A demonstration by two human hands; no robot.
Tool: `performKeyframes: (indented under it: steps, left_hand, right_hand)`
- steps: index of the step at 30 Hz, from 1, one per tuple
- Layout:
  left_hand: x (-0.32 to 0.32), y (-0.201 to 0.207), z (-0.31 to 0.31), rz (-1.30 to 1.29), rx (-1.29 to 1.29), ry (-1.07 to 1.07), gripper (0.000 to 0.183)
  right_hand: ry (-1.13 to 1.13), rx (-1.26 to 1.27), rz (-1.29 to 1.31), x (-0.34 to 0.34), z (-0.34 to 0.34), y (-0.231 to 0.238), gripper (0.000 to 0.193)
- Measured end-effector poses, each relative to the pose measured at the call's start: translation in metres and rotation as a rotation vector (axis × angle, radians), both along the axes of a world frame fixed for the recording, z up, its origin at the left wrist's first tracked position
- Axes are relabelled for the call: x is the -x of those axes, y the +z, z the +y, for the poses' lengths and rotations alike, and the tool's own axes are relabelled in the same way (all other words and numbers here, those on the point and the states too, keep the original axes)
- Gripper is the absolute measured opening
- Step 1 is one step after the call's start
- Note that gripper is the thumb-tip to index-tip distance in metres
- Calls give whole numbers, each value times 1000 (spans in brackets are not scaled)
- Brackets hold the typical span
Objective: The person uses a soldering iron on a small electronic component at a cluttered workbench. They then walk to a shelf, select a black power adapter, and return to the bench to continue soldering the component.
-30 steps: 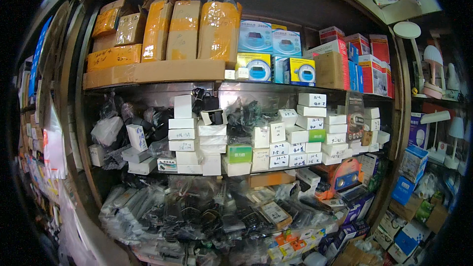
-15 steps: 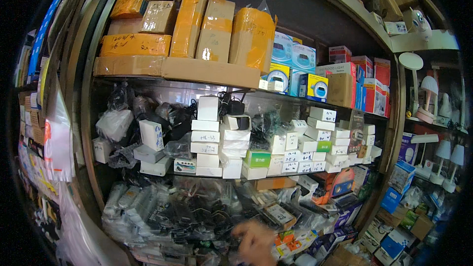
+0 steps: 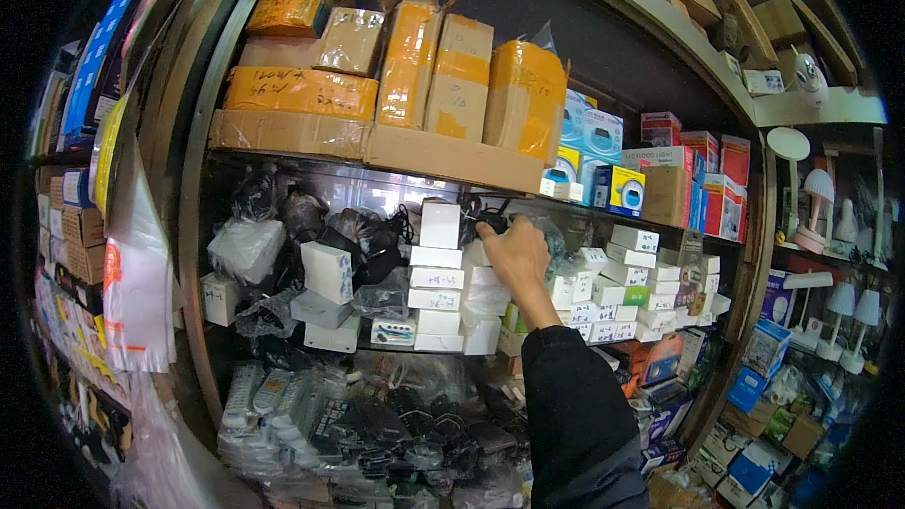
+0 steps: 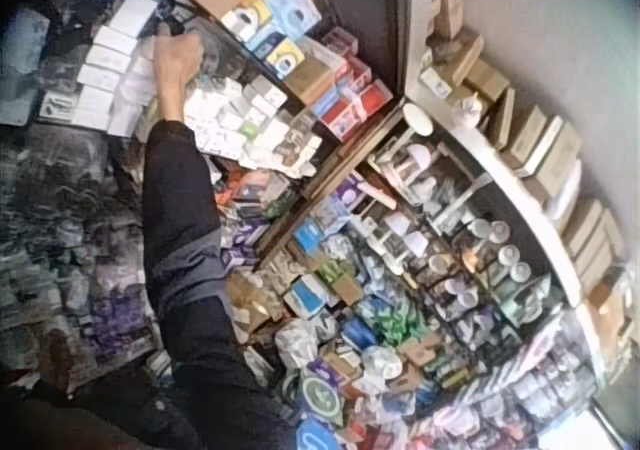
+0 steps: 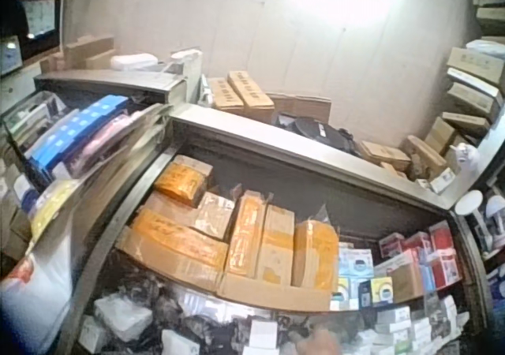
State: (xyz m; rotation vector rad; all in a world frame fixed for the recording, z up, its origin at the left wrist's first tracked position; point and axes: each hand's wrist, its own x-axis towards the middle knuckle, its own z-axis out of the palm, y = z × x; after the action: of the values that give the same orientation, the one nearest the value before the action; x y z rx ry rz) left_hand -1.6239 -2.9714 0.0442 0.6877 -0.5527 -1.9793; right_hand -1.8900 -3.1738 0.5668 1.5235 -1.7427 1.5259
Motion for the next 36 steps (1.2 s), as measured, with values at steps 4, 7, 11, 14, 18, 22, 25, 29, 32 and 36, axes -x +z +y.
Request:
performKeyframes:
  steps: [4,7,11,14,18,22,25,29,32,36]
  left_hand:
    - [-4,7,1,-25,-76,47,23]
    - [-4,-3,-2,-55,-175,40,23]
    - [0,-20,-3,-72,-150,56,24]
    - [4,-23,-2,-122,-227,62,25]
    - [4,-8,-4,-170,-88,-50,29]
    - [10,30,-20,77,614,-142,33]
    - [22,78,-25,-347,644,-122,26]
    - [55,157,-18,-128,513,-125,33]
    - [87,207,-9,-106,617,-19,36]
    - [118,243,-7,-83,737,21,41]
  right_hand:
    - [-28,120,1,0,-2,0,49]
    - [29,347,48,7,7,-12,47]
    - [139,471,25,18,27,-25,42]
    - [260,440,-107,27,51,-36,51]
    - [457,419,-244,33,95,-62,46]
    - [692,315,-517,28,138,-106,44]
    - [798,197,-647,25,161,-135,37]
    - [895,154,-786,26,180,-169,22]
    - [936,117,-821,30,190,-190,20]
    - [913,86,-896,34,201,-209,22]
